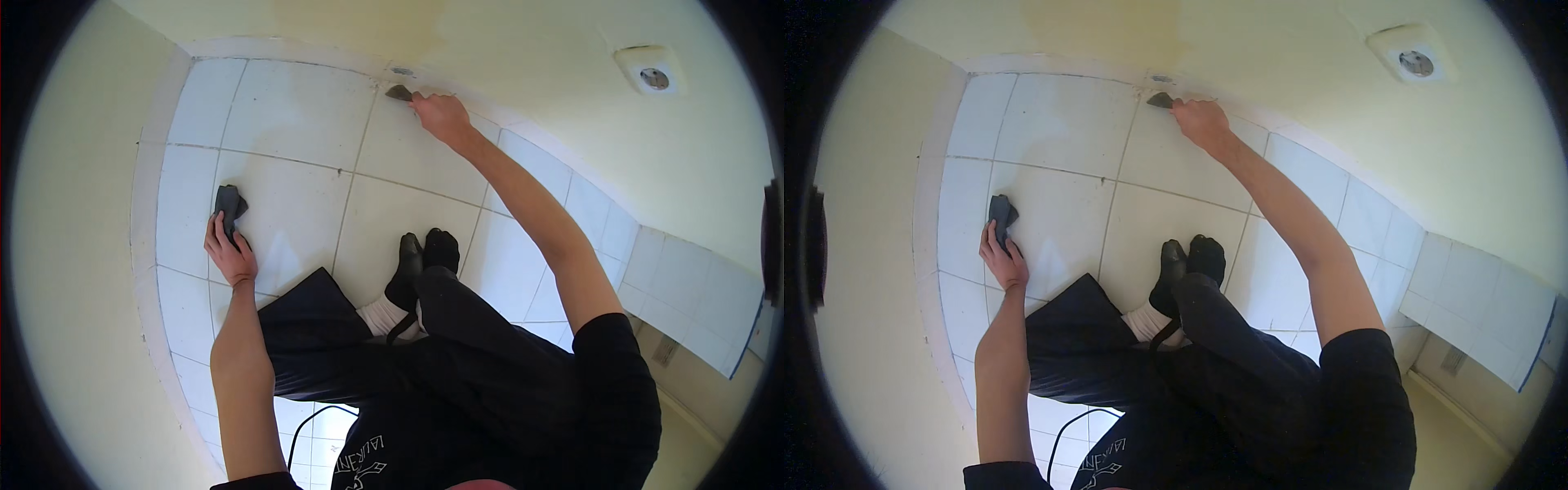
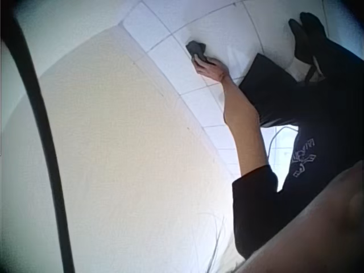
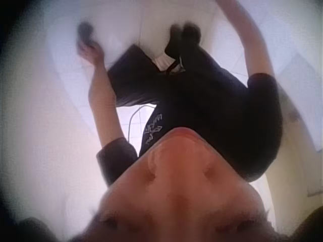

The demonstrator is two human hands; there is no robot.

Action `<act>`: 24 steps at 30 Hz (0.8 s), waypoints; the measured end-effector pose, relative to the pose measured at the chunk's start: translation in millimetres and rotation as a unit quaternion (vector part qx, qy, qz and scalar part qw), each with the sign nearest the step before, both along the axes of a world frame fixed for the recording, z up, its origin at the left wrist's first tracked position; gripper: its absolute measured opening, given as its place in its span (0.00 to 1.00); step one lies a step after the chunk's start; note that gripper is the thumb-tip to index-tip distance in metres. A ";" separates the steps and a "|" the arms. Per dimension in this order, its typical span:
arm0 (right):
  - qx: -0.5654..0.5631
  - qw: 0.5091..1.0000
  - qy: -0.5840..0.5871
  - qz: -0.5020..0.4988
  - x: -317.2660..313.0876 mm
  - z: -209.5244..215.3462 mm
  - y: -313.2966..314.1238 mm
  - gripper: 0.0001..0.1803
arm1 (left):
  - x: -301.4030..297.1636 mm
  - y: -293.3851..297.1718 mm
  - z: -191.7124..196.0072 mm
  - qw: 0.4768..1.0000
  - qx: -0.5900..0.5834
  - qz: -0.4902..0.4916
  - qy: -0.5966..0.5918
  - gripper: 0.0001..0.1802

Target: The person scrapes a wall near the floor with a metal scraper and wipes the surface with a cloth.

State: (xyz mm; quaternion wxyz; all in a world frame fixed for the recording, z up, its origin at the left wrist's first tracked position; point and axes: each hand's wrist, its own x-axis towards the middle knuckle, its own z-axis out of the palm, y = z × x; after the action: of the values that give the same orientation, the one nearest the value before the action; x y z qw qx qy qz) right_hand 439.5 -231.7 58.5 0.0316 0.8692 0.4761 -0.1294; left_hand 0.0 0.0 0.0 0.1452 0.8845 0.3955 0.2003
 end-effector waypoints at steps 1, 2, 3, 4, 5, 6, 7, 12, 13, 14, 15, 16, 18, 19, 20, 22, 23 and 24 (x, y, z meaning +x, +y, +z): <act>-0.006 1.000 -0.003 0.000 -0.7 1.7 -0.4 0.11 | 3.3 -1.8 3.0 1.000 0.000 -0.004 0.004 0.30; -0.013 1.000 -0.006 0.000 -0.7 3.0 0.0 0.11 | 4.6 -3.4 4.3 1.000 -0.001 -0.008 0.007 0.30; -0.023 1.000 -0.012 0.002 3.4 5.2 0.9 0.11 | 6.5 -9.4 -1.4 1.000 -0.010 -0.006 0.001 0.30; -0.032 0.998 -0.046 0.033 5.4 2.9 5.5 0.10 | 7.0 -11.1 -4.1 1.000 -0.014 -0.002 0.003 0.30; -0.042 0.994 -0.079 0.063 5.4 0.4 7.7 0.09 | 8.1 -14.1 -7.0 1.000 -0.017 0.001 0.004 0.29; -0.040 0.994 -0.081 0.062 1.0 2.3 18.0 0.09 | 8.0 -12.2 -7.5 1.000 -0.015 0.001 0.003 0.29; -0.046 0.992 -0.091 0.070 -6.3 4.5 26.1 0.08 | 5.4 -10.9 -5.8 1.000 -0.013 0.001 0.000 0.29; 0.009 0.993 -0.088 0.072 -9.3 0.1 31.0 0.06 | -0.4 -3.8 0.7 1.000 0.000 0.010 0.008 0.29; 0.005 0.996 -0.072 0.050 -7.4 -1.1 29.2 0.06 | 0.2 -2.3 1.4 1.000 -0.005 0.007 0.007 0.29; 0.001 0.998 -0.057 0.028 -5.1 -2.1 28.0 0.07 | 0.8 -0.7 1.9 1.000 -0.010 0.004 0.005 0.29; 0.001 0.998 -0.055 0.034 -6.1 0.1 25.1 0.07 | 1.5 -0.5 2.0 1.000 -0.010 0.009 0.007 0.29; 0.007 0.999 -0.052 0.016 -11.3 4.8 22.7 0.07 | 0.2 1.1 3.8 1.000 -0.015 0.007 0.006 0.30; 0.012 0.999 -0.047 0.001 -18.1 12.2 21.8 0.08 | -1.6 2.5 4.2 1.000 -0.020 0.008 0.007 0.30; -0.009 0.999 -0.032 0.004 -19.9 15.0 21.6 0.08 | -1.8 2.8 3.6 1.000 -0.021 0.009 0.005 0.30; -0.029 0.999 -0.016 0.006 -22.4 17.0 22.0 0.09 | -2.9 2.9 3.7 1.000 -0.022 0.009 0.003 0.30; -0.027 1.000 -0.002 -0.005 -30.4 19.9 25.1 0.09 | -3.5 3.1 2.0 1.000 -0.022 0.010 0.004 0.30; -0.024 0.999 0.014 -0.016 -34.5 20.4 28.7 0.09 | -3.9 3.5 1.6 1.000 -0.021 0.012 0.007 0.31; -0.024 0.999 0.013 -0.017 -36.6 20.6 32.5 0.09 | -3.6 3.1 1.7 1.000 -0.021 0.011 0.006 0.31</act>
State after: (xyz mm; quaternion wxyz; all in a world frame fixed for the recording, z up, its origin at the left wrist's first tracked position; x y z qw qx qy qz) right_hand 402.9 -199.2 79.1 0.0444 0.8744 0.4585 -0.1526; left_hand -3.6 3.1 1.7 0.1592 0.8779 0.4103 0.1885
